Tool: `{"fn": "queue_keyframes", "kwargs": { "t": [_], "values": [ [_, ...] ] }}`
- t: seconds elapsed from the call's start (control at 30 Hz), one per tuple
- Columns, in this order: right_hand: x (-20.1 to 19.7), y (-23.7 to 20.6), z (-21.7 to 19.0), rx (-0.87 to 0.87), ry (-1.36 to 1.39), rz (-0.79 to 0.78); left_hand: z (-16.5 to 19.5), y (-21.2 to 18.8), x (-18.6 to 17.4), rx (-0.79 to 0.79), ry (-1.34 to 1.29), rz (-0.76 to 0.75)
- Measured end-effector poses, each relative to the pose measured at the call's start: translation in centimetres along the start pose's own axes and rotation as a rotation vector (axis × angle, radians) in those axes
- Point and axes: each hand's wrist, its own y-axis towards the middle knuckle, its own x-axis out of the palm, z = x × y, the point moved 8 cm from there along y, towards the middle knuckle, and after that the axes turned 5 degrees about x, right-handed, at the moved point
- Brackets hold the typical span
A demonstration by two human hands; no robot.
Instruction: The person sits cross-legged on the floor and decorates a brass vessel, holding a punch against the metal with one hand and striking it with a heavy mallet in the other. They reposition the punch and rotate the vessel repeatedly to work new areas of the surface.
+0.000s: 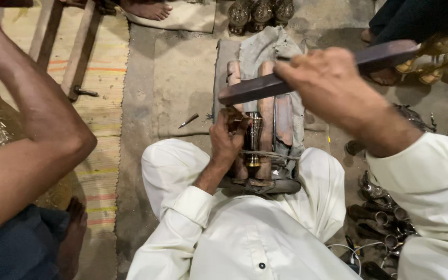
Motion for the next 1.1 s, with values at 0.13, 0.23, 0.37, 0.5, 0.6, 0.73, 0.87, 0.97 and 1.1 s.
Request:
{"fn": "queue_keyframes", "kwargs": {
  "t": [0.13, 0.23, 0.37, 0.5, 0.6, 0.73, 0.87, 0.97, 1.1],
  "values": [
    [-0.6, 1.3, -2.1, -0.059, -0.076, -0.017, 0.6, -0.6, -0.2, 0.002, -0.081, 0.05],
    [-0.9, 1.5, -3.5, -0.127, -0.173, -0.003, 0.5, -0.8, -0.3, -0.037, -0.124, 0.087],
    [-2.8, 1.4, -3.4, -0.072, -0.116, 0.155, -0.3, -1.1, -0.2, -0.104, -0.033, 0.098],
    [-1.4, 1.1, -4.3, -0.207, -0.391, -0.045, 0.0, -1.4, 0.3, -0.03, -0.022, 0.043],
    [-2.8, 0.9, -4.0, -0.178, -0.233, 0.079, 0.5, -1.4, 0.4, 0.028, 0.024, 0.077],
    [-2.1, -0.4, -3.2, -0.136, -0.139, 0.046, 0.7, -2.0, 0.1, -0.013, -0.068, 0.083],
    [0.2, -1.6, -0.7, -0.007, 0.069, -0.142, -1.4, -1.7, -1.2, -0.235, -0.318, 0.199],
    [1.3, -3.2, 1.2, 0.133, 0.282, -0.176, -2.2, 0.2, -1.8, -0.234, -0.529, 0.215],
    [4.1, -4.9, 2.6, 0.275, 0.63, -0.264, -0.5, 2.5, -1.4, -0.026, -0.074, -0.097]
  ]
}}
